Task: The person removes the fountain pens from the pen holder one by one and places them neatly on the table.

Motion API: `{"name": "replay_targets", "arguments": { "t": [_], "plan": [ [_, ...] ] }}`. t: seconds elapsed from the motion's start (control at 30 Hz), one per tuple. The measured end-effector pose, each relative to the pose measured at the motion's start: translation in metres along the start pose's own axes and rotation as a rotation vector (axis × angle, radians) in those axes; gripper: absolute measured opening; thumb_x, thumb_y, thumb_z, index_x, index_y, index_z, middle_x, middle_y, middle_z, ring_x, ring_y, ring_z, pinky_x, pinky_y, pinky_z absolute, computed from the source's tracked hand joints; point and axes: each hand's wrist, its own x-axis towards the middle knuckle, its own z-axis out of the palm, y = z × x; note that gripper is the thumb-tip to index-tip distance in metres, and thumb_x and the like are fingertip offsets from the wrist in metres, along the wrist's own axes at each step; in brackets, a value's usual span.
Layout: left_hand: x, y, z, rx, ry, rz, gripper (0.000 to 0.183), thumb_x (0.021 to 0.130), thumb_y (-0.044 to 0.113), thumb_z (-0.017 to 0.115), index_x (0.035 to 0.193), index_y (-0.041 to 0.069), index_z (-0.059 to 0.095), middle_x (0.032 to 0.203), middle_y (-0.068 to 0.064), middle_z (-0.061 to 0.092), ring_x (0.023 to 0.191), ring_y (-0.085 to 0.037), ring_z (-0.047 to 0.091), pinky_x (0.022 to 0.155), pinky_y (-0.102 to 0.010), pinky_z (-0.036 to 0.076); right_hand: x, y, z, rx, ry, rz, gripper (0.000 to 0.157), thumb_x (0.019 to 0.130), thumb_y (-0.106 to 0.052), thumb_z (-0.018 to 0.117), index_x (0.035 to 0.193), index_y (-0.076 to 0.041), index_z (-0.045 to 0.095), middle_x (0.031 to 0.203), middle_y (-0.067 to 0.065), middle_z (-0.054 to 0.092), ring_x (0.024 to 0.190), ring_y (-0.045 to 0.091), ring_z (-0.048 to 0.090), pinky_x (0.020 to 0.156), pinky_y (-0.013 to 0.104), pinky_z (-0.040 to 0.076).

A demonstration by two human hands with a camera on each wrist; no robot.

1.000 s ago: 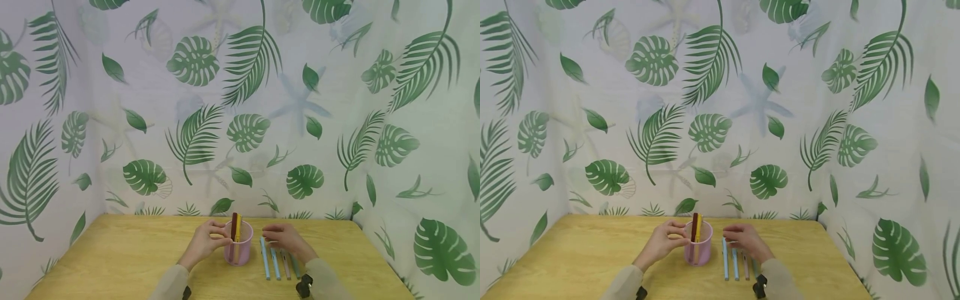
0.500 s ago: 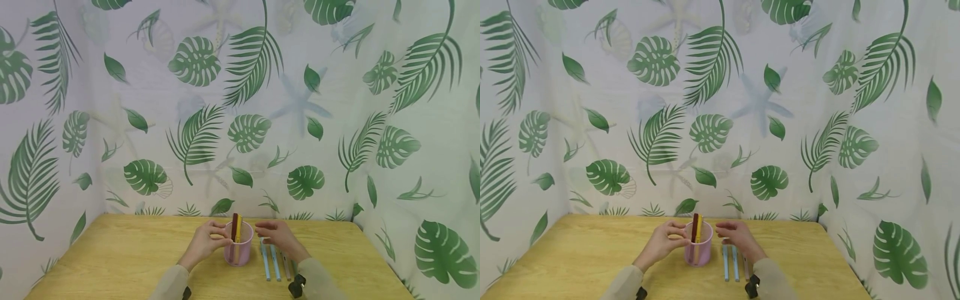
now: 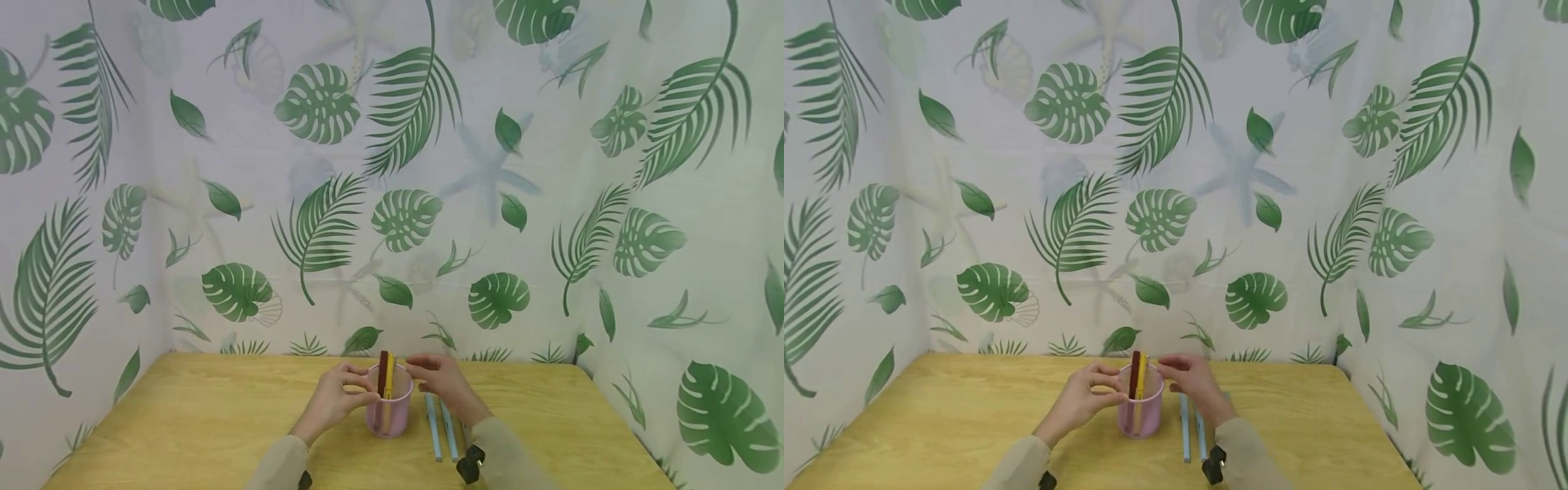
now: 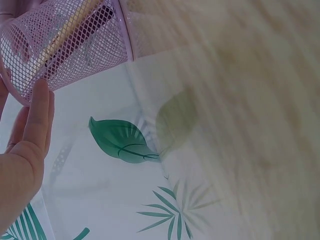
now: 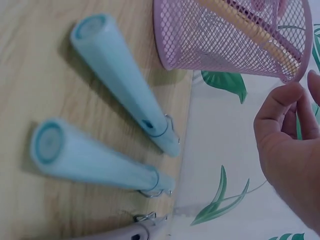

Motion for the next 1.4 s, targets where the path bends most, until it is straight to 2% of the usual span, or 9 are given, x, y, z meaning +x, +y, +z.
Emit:
{"name": "replay_targets", "arguments": {
  "t": [0.2,0.37,0.57,0.7,0.87,1.17,1.4],
  "plan": [
    [0.000,0.001,0.000,-0.005,-0.001,0.007,0.016,0.081,0.025,0.081,0.080,0.011,0.075,0.116,-0.012,0.061,0.115,-0.034,0.057,0.082,-0.028,0.059,0.003,-0.003,0.008,-0.035,0.016,-0.025,0.039,0.093,-0.021,0.068,0.124,0.001,0.063,0.123,0.016,0.066,0.099,0.017,0.064,0.081,0.034,0.056],
    [0.001,-0.001,0.002,-0.008,-0.004,0.005,0.012,0.082,0.025,0.080,0.081,0.014,0.075,0.114,-0.011,0.061,0.115,-0.032,0.058,0.083,-0.027,0.059,0.007,-0.002,0.011,-0.020,0.021,-0.032,0.037,0.093,-0.015,0.067,0.124,0.004,0.062,0.118,0.018,0.066,0.095,0.015,0.064,0.080,0.033,0.057],
    [0.001,0.000,0.002,-0.012,-0.001,0.008,0.010,0.083,0.022,0.080,0.080,0.013,0.075,0.114,-0.010,0.061,0.115,-0.032,0.058,0.083,-0.027,0.059,0.010,-0.001,0.014,-0.027,0.024,-0.049,0.033,0.092,-0.014,0.069,0.122,0.000,0.065,0.115,0.016,0.068,0.093,0.013,0.064,0.083,0.036,0.057],
    [0.001,-0.001,0.001,-0.020,0.003,0.006,0.009,0.083,0.020,0.080,0.080,0.013,0.075,0.115,-0.011,0.061,0.116,-0.032,0.057,0.084,-0.028,0.059,0.013,-0.002,0.017,-0.081,0.022,-0.071,0.034,0.091,-0.017,0.070,0.122,-0.003,0.066,0.113,0.015,0.068,0.095,0.015,0.063,0.079,0.029,0.055],
    [0.000,-0.001,0.001,-0.020,0.000,0.001,0.010,0.082,0.023,0.080,0.081,0.013,0.075,0.115,-0.010,0.061,0.115,-0.031,0.057,0.084,-0.028,0.059,0.013,-0.002,0.021,-0.114,0.016,-0.084,0.038,0.090,-0.021,0.073,0.122,-0.004,0.066,0.111,0.015,0.068,0.096,0.016,0.061,0.075,0.026,0.051],
    [0.000,0.000,0.001,-0.012,0.004,0.004,0.012,0.082,0.023,0.079,0.081,0.012,0.075,0.115,-0.012,0.061,0.116,-0.033,0.057,0.084,-0.030,0.059,0.011,-0.005,0.032,-0.115,0.071,-0.059,0.035,0.089,-0.018,0.073,0.117,0.001,0.067,0.110,0.014,0.067,0.092,0.018,0.058,0.080,0.039,0.054],
    [-0.002,0.001,0.001,-0.024,0.008,-0.005,0.014,0.082,0.025,0.080,0.081,0.012,0.075,0.116,-0.011,0.061,0.116,-0.033,0.057,0.084,-0.030,0.059,0.011,-0.006,0.033,-0.118,0.094,-0.042,0.035,0.090,-0.020,0.071,0.118,0.000,0.067,0.113,0.014,0.068,0.096,0.019,0.060,0.077,0.029,0.052]
  ]
}}
